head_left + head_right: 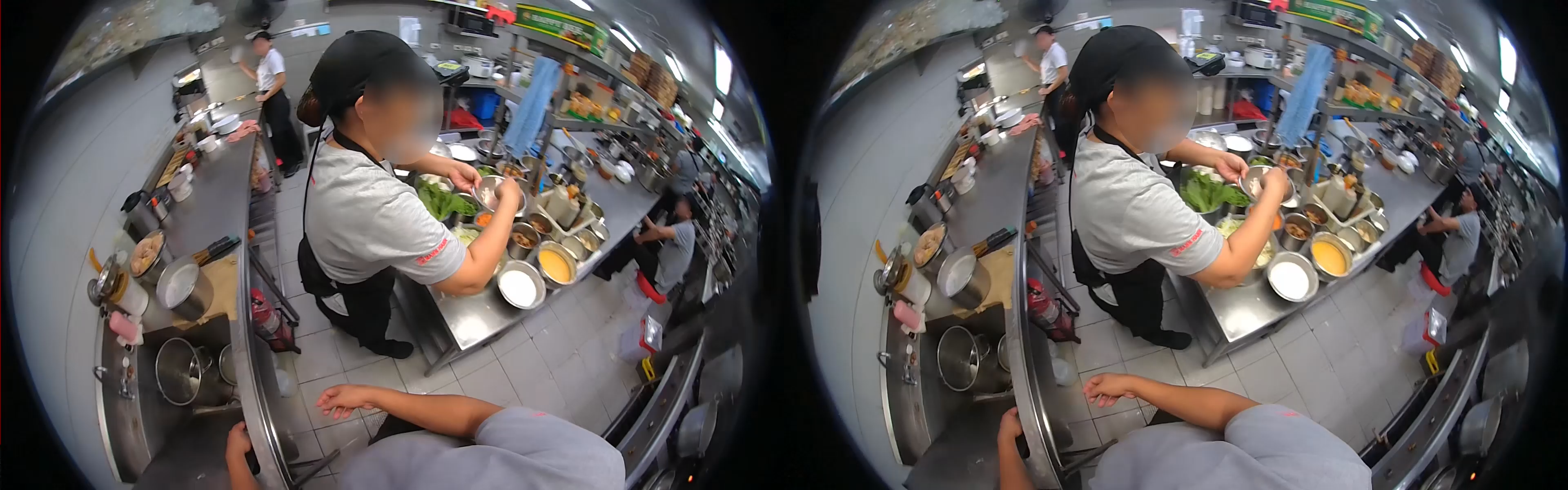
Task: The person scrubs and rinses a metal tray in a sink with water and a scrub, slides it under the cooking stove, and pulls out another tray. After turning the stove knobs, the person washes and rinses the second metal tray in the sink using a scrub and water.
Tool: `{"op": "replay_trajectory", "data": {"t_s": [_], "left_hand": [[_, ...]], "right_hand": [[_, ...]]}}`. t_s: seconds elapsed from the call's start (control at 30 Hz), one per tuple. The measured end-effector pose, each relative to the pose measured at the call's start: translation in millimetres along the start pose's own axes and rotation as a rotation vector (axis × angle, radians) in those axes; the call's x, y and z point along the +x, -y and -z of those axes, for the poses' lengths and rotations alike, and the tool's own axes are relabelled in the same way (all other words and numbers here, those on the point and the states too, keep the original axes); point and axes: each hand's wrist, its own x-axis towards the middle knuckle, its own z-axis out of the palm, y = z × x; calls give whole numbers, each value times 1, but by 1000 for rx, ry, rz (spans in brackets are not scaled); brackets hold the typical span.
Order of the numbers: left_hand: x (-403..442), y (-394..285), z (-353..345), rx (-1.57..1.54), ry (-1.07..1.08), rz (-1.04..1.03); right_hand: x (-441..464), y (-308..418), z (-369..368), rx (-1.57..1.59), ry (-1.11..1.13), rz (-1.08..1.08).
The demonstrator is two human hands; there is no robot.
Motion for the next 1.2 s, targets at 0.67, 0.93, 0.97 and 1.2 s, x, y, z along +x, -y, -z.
{"op": "replay_trajectory", "data": {"t_s": [0.67, 0.93, 0.97, 1.2], "left_hand": [[-180, -14, 193, 813, -604, 1015], [-14, 12, 43, 592, -227, 752], [2, 4, 38, 449, -85, 712], [-5, 34, 68, 317, -114, 616]], "right_hand": [[138, 167, 8, -308, 341, 151], [299, 264, -72, -891, 180, 590], [320, 268, -76, -1026, 180, 603], [462, 221, -97, -831, 140, 344]]}}
